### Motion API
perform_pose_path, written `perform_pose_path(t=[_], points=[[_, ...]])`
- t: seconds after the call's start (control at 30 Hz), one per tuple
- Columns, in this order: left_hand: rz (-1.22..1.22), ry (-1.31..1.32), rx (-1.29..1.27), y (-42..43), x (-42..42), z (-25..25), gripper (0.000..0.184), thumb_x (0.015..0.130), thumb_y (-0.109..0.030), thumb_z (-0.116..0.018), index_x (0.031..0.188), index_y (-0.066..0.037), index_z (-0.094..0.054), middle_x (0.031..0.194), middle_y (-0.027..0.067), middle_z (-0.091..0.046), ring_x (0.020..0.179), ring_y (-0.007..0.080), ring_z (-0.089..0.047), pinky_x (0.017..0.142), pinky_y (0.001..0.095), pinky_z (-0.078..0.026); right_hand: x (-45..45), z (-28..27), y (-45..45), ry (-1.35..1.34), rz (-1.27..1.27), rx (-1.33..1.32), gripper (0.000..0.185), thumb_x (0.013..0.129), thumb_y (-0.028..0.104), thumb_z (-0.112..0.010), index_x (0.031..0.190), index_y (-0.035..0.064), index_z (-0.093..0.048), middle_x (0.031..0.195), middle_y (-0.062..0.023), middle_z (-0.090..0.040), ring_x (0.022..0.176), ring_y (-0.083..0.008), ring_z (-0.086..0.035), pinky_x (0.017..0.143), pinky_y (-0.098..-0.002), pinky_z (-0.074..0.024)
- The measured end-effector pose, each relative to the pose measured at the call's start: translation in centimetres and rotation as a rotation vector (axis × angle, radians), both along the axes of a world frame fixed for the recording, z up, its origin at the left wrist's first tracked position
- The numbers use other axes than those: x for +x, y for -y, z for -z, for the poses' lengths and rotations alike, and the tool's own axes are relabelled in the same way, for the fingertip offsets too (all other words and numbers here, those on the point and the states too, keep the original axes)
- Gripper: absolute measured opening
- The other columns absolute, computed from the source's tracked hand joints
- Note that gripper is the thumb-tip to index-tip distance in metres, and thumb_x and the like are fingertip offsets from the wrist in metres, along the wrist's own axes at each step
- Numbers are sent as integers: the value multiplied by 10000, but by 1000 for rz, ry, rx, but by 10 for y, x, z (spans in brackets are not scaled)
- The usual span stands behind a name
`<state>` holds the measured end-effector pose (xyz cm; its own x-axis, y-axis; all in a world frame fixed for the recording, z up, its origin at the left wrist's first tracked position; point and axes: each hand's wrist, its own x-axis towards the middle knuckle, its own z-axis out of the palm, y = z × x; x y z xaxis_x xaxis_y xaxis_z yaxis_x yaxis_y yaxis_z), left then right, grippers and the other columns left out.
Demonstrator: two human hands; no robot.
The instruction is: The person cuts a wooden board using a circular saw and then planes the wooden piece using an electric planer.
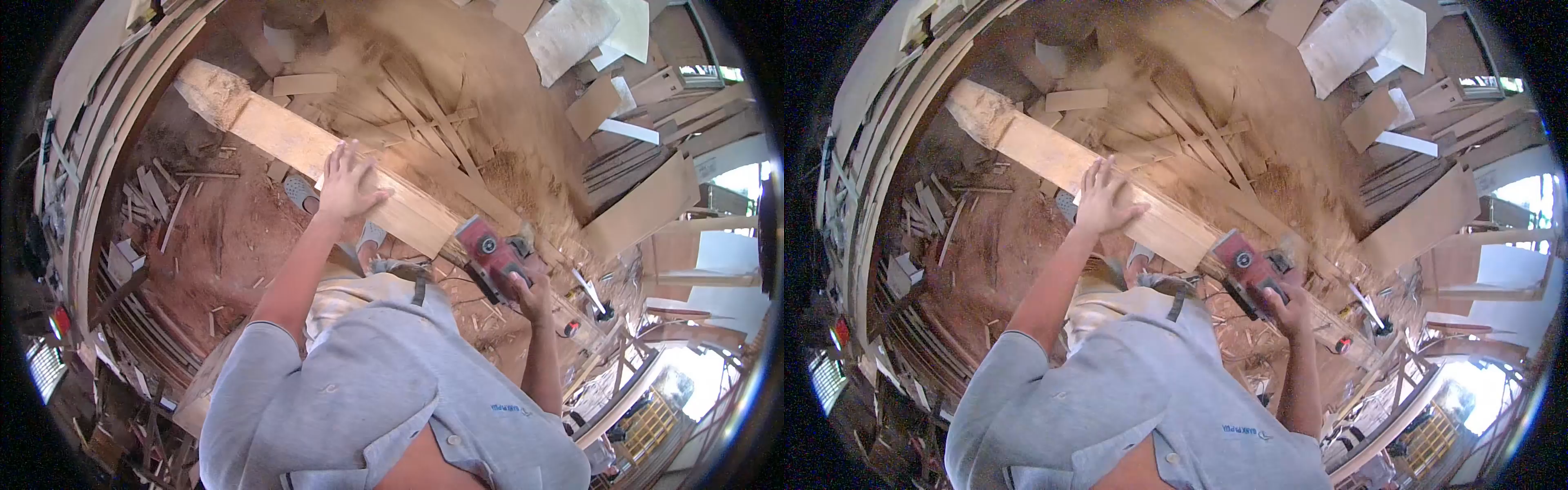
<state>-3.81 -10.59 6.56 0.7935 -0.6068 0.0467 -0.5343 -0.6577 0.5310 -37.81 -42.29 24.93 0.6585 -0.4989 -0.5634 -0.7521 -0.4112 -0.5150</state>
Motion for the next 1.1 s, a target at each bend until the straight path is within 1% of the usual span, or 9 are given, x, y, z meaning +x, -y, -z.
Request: perform_pose_path(t=[0.07,0.17,0.27,0.4,0.53,0.63,0.73,0.83,1.1], points=[[-52,75,-33,-9,3,2,691,843,-528,-892,1352,-96,-717,1623,199,-466,1571,454,-316,1303,589,-271,-4,5,-6,-18,-14,43,521,955,501,-704,1011,-13,-770,746,-137,-667,715,-247,-627,719,-426,-516],[-529,108,-267,-35,-11,19,622,931,-433,-850,1370,-24,-688,1554,233,-547,1436,407,-514,1203,550,-411,-12,24,-6,-29,-60,89,530,961,515,-676,1186,49,-793,924,-223,-759,882,-355,-723,840,-479,-550],[-814,-358,-427,-59,-28,39,460,990,-290,-824,1326,1,-708,1333,213,-707,1184,314,-684,1024,425,-543,15,24,-12,-45,-175,98,533,978,510,-650,1266,80,-779,1028,-261,-766,979,-418,-728,900,-512,-550],[-843,-406,-627,-53,-27,37,261,1013,-207,-818,1131,23,-777,974,85,-783,918,168,-719,858,308,-568,59,22,-20,-33,-312,85,534,997,500,-623,1318,95,-756,1112,-288,-745,1051,-466,-701,944,-536,-541],[-979,-571,-764,-53,-31,45,185,1014,-149,-820,1108,7,-785,1013,52,-786,932,89,-699,846,264,-566,90,34,-28,-37,-391,117,541,1015,487,-609,1369,98,-737,1163,-298,-734,1110,-474,-694,980,-541,-536],[-1012,-648,-897,-51,-31,43,169,1028,-135,-803,1109,12,-785,1022,47,-786,934,92,-697,857,261,-567,116,35,-43,-43,-372,160,549,1026,477,-606,1391,85,-728,1200,-291,-734,1165,-461,-694,1011,-533,-534],[-1006,-679,-904,-58,-34,52,209,1053,-153,-774,1152,31,-786,1057,52,-794,949,94,-695,877,266,-569,139,42,-61,187,-431,40,474,1011,422,-629,1239,31,-771,881,-213,-736,855,-356,-721,835,-454,-564],[-1000,-769,-976,-63,-38,66,232,1071,-159,-750,1176,44,-784,1088,68,-797,976,102,-698,899,272,-571,171,36,-74,-69,-361,203,538,1037,455,-619,1360,42,-739,1128,-282,-759,1105,-419,-731,1001,-490,-549],[-969,-799,-1064,-65,-41,64,270,1106,-118,-671,1285,68,-748,1209,83,-777,1074,127,-706,988,294,-580,245,50,-117,27,-451,125,557,1031,504,-631,1129,-23,-781,896,-256,-754,846,-382,-750,812,-473,-567]])
